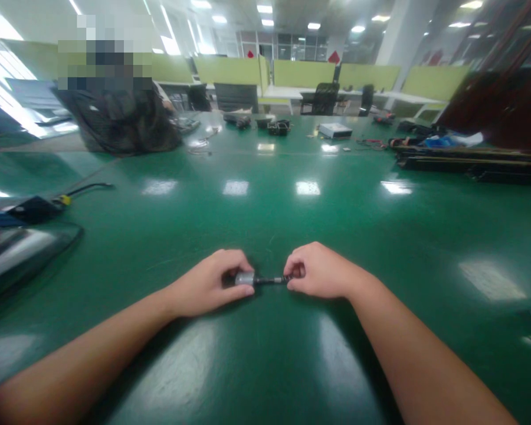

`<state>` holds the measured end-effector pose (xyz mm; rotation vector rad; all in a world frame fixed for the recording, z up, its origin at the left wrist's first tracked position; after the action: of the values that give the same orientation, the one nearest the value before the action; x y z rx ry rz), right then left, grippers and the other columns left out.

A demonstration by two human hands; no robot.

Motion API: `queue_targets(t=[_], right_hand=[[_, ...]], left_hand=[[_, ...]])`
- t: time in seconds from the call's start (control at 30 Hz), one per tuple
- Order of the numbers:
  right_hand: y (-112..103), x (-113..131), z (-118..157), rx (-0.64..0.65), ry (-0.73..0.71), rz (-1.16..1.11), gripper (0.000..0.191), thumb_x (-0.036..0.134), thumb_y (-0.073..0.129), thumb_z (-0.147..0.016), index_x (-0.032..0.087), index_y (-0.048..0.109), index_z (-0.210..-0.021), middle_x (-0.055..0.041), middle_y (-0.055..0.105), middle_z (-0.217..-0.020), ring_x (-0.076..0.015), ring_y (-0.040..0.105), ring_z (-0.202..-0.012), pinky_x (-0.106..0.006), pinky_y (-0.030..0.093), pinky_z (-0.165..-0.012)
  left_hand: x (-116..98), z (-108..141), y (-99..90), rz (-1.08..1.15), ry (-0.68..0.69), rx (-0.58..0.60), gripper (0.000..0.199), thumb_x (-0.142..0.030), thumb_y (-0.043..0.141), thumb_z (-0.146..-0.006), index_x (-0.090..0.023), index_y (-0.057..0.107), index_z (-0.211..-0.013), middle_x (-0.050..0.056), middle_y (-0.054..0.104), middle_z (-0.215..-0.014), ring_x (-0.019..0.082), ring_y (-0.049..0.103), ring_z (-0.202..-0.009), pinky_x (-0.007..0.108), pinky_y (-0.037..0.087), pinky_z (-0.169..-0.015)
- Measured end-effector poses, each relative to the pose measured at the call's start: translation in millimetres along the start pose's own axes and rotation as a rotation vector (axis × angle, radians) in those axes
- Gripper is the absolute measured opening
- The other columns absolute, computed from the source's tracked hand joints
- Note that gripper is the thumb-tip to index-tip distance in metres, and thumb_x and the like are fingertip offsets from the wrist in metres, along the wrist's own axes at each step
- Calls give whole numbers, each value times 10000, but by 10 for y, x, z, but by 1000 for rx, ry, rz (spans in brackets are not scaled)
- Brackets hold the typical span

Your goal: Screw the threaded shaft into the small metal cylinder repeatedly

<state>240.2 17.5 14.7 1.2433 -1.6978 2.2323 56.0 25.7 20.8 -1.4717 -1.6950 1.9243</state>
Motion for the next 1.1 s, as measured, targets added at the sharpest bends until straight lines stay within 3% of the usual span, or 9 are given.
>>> queue_targets(t=[0.23,0.5,0.8,0.9,1.1], right_hand=[[-14,-63,15,50,70,-45,131,201,736,-759,174,760,-885,-11,704,-788,-136,624,-684,-243,475,-623],[40,-13,-4,-15,33,-74,124,197,760,-761,193,774,-883,4,690,-768,-123,603,-668,-236,453,-615],[248,230,-177,-225,-155,-42,105,195,768,-803,189,762,-908,-4,710,-800,-126,599,-726,-245,433,-677],[250,230,-178,-224,-173,-26,100,203,758,-822,190,760,-921,-11,717,-823,-132,608,-747,-249,437,-695],[226,221,-147,-218,-187,-7,97,212,741,-834,192,752,-928,-19,709,-831,-143,610,-761,-256,447,-708]], left_hand=[[-12,18,-13,7,6,-4,230,-422,717,-879,-208,678,-954,0,670,-879,171,615,-795,292,423,-752],[-25,14,-17,0,14,-9,239,-428,714,-880,-200,673,-939,3,673,-874,171,619,-790,294,424,-756],[8,-25,7,-14,-21,-32,260,-372,779,-808,-209,663,-974,-7,670,-889,169,618,-788,287,422,-740],[-1,-38,8,-26,-20,-28,303,-404,776,-810,-212,661,-1015,2,678,-917,179,622,-812,299,425,-760],[-7,-55,24,-9,-34,1,207,-392,657,-914,-216,666,-1022,1,677,-895,170,620,-799,299,422,-759]])
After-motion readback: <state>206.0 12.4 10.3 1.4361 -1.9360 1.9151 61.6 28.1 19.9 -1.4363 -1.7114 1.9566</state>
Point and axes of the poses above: each hand's wrist, its own z-axis away from the middle knuckle, its own y-axis out of the palm, x = y × z, the point moved 7 cm from there along -z, towards the middle knuckle
